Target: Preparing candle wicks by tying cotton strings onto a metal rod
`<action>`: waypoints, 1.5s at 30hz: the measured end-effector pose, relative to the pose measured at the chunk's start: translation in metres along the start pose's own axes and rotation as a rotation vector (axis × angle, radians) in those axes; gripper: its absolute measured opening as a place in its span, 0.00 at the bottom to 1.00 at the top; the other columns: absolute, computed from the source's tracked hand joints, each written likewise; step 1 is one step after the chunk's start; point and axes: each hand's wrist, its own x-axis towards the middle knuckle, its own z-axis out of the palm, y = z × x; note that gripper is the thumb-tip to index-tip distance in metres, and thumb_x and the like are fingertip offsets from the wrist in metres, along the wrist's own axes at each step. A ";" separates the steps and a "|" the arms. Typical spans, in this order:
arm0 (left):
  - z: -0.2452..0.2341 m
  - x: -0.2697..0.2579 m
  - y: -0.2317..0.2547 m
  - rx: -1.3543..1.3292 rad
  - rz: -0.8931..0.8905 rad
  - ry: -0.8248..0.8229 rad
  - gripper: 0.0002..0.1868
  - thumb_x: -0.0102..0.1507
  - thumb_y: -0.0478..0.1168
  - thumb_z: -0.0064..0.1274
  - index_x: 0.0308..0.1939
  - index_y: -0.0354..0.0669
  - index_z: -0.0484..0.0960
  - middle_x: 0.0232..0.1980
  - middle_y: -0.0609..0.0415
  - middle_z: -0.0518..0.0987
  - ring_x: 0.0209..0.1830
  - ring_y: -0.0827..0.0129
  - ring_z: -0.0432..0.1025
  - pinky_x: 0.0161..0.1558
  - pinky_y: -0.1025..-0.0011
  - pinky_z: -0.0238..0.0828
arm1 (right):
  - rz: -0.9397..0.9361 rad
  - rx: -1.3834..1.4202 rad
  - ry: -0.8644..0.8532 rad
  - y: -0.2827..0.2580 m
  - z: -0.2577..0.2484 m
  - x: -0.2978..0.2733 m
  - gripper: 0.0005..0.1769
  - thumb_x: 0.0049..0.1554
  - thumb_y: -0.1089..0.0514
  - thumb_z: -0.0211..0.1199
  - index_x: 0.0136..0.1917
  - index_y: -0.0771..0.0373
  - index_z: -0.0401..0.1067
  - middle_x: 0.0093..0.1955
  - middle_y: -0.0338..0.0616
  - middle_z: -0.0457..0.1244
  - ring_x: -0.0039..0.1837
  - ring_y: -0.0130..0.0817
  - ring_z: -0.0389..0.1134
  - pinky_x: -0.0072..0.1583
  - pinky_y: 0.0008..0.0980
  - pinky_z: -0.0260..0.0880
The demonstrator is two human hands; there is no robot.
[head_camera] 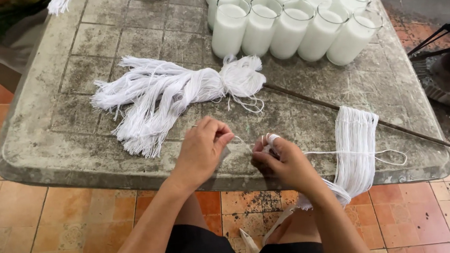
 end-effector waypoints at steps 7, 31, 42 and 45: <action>-0.025 0.010 0.043 -0.412 0.036 -0.048 0.12 0.71 0.50 0.48 0.39 0.49 0.77 0.35 0.57 0.74 0.40 0.60 0.75 0.47 0.62 0.69 | 0.244 0.522 -0.110 -0.019 -0.005 -0.005 0.10 0.56 0.63 0.68 0.49 0.71 0.77 0.40 0.50 0.72 0.37 0.33 0.67 0.44 0.32 0.66; -0.029 -0.009 0.074 -0.019 0.108 -0.133 0.14 0.72 0.50 0.43 0.42 0.46 0.76 0.38 0.54 0.74 0.44 0.60 0.72 0.44 0.64 0.70 | 0.194 0.877 0.223 -0.011 0.011 -0.021 0.10 0.57 0.67 0.68 0.49 0.76 0.74 0.36 0.51 0.67 0.22 0.18 0.51 0.27 0.19 0.51; -0.059 -0.009 0.097 -0.428 -0.024 -0.154 0.15 0.69 0.46 0.52 0.47 0.36 0.81 0.40 0.46 0.80 0.42 0.58 0.78 0.45 0.61 0.75 | 0.156 0.854 0.263 -0.001 0.014 -0.022 0.09 0.55 0.67 0.70 0.47 0.76 0.75 0.32 0.51 0.67 0.22 0.20 0.52 0.27 0.18 0.50; -0.058 -0.007 0.096 -0.488 -0.097 -0.169 0.12 0.70 0.45 0.52 0.40 0.39 0.82 0.35 0.50 0.79 0.37 0.63 0.75 0.44 0.65 0.73 | 0.159 0.871 0.259 -0.004 0.014 -0.023 0.08 0.55 0.67 0.70 0.47 0.75 0.75 0.34 0.52 0.68 0.22 0.19 0.52 0.28 0.18 0.51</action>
